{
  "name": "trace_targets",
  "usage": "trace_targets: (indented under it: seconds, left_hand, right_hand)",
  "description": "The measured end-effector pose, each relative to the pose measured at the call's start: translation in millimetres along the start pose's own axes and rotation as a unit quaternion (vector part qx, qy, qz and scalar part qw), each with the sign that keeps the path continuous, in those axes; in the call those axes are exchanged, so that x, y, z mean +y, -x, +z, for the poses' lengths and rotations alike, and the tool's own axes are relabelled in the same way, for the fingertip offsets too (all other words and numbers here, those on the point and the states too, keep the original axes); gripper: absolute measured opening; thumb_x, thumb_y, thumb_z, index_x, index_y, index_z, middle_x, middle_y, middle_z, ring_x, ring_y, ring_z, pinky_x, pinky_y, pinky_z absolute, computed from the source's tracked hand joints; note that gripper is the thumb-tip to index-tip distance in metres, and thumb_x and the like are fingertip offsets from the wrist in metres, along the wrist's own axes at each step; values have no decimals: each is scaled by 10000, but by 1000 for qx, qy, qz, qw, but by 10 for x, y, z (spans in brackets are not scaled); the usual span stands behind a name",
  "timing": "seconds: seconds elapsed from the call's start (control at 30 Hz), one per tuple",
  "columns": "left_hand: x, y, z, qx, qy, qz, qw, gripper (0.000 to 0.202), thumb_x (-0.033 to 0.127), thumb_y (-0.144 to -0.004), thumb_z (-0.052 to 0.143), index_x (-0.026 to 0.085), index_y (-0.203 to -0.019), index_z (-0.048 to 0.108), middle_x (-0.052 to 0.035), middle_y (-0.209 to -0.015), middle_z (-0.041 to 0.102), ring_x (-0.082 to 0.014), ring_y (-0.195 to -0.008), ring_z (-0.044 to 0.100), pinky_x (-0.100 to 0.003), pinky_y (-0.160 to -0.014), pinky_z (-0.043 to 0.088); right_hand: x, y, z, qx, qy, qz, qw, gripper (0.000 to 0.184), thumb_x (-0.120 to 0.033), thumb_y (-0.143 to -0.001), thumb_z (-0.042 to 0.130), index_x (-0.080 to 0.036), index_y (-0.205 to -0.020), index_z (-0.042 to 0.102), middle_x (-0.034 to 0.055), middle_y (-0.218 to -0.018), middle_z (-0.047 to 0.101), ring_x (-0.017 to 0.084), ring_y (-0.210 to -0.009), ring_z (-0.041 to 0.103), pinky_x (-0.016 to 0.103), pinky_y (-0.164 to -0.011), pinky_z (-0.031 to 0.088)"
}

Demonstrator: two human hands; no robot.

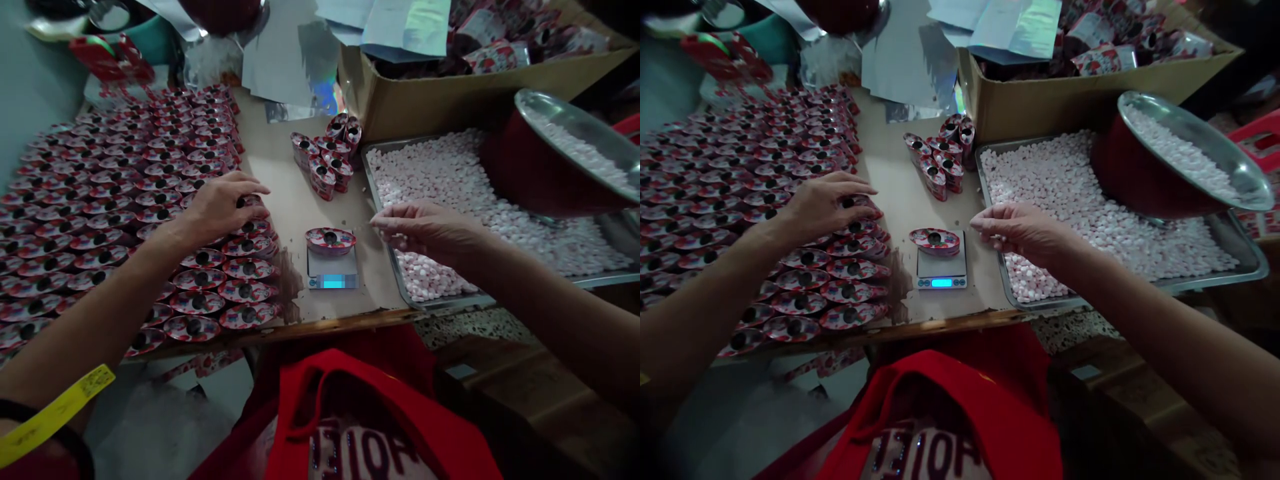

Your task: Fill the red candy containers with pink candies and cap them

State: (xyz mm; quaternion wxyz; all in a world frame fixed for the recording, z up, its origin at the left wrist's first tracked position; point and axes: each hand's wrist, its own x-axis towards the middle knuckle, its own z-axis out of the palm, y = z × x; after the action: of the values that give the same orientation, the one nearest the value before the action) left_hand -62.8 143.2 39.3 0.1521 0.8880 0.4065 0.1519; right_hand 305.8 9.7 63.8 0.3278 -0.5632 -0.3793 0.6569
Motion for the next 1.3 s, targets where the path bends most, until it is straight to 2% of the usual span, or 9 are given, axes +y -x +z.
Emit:
trace_targets:
  seconds: [0.1, 0.23, 0.43, 0.6, 0.73, 0.93, 1.1, 1.23, 1.3]
  left_hand:
    - [358, 12, 52, -27, 43, 64, 997, 457, 474, -959, 711, 243, -1352, 736, -97, -1360, 719, -276, -1222, 678, -418, -1111, 522]
    - [730, 21, 162, -100, 33, 158, 982, 415, 374, -980, 722, 237, -1372, 720, -114, -1340, 731, -285, -1200, 696, -414, -1038, 551]
    - [783, 179, -21, 11, 34, 114, 993, 356, 373, -984, 730, 230, -1310, 751, -94, -1234, 775, -260, -1113, 724, -406, -1021, 560]
    - [808, 262, -117, 14, 94, 57, 994, 390, 444, -967, 742, 222, -1287, 768, -84, -1205, 791, -217, -968, 741, -357, -915, 582]
    - [858, 202, -85, -3, 102, 16, 995, 424, 458, -951, 747, 204, -1291, 765, -79, -1211, 796, -230, -1029, 739, -353, -940, 574]
    - [933, 44, 17, -99, 13, 27, 995, 565, 483, -887, 813, 227, -1376, 691, -80, -1300, 749, -299, -1227, 671, -413, -1076, 503]
    - [1140, -66, 136, -144, -75, 36, 986, 642, 363, -841, 854, 213, -1413, 604, -97, -1381, 691, -328, -1303, 592, -417, -1078, 467]
    - [1263, -109, 229, -183, -110, 27, 977, 670, 296, -817, 858, 167, -1410, 576, -128, -1391, 669, -336, -1289, 574, -417, -1062, 463]
    - [1256, -112, 271, -195, -104, 13, 975, 672, 291, -805, 864, 157, -1400, 580, -136, -1383, 669, -339, -1283, 575, -417, -1057, 466]
  right_hand:
    - [-78, -98, 175, -37, 70, -60, 995, 379, -495, -778, 922, -173, -804, 722, -23, -611, 538, 79, -527, 385, 236, -456, 242]
    - [-218, -257, 449, -77, 208, -149, 964, 365, -501, -784, 894, -169, -825, 746, -12, -661, 608, 101, -590, 450, 262, -538, 293]
    - [-156, -386, 628, -60, 406, -206, 888, 127, -235, -844, 797, -166, -929, 863, 3, -704, 707, 131, -675, 578, 287, -665, 377]
    - [-171, -313, 632, -79, 295, -176, 936, 175, -334, -846, 825, -183, -925, 866, 51, -831, 782, 167, -739, 648, 294, -686, 488]
    - [-299, -252, 294, 47, 68, -94, 992, 83, -241, -864, 798, -198, -934, 811, 17, -775, 679, 108, -625, 547, 228, -555, 475]
    - [-237, -111, -454, 224, -181, 44, 957, 349, 46, -765, 585, -217, -941, 732, 34, -890, 661, 95, -642, 586, 153, -525, 545]
    - [-116, -106, -471, 151, -178, 66, 970, 316, 57, -808, 590, -193, -940, 731, 16, -848, 662, 57, -551, 491, 92, -443, 454]
    - [-154, -255, -249, 54, -122, 27, 991, 82, -123, -947, 689, -164, -883, 721, 11, -753, 637, 54, -525, 420, 127, -424, 385]
    - [-189, -317, -108, 2, -59, -17, 998, 155, -267, -950, 768, -160, -851, 715, -3, -687, 601, 56, -514, 394, 162, -419, 317]
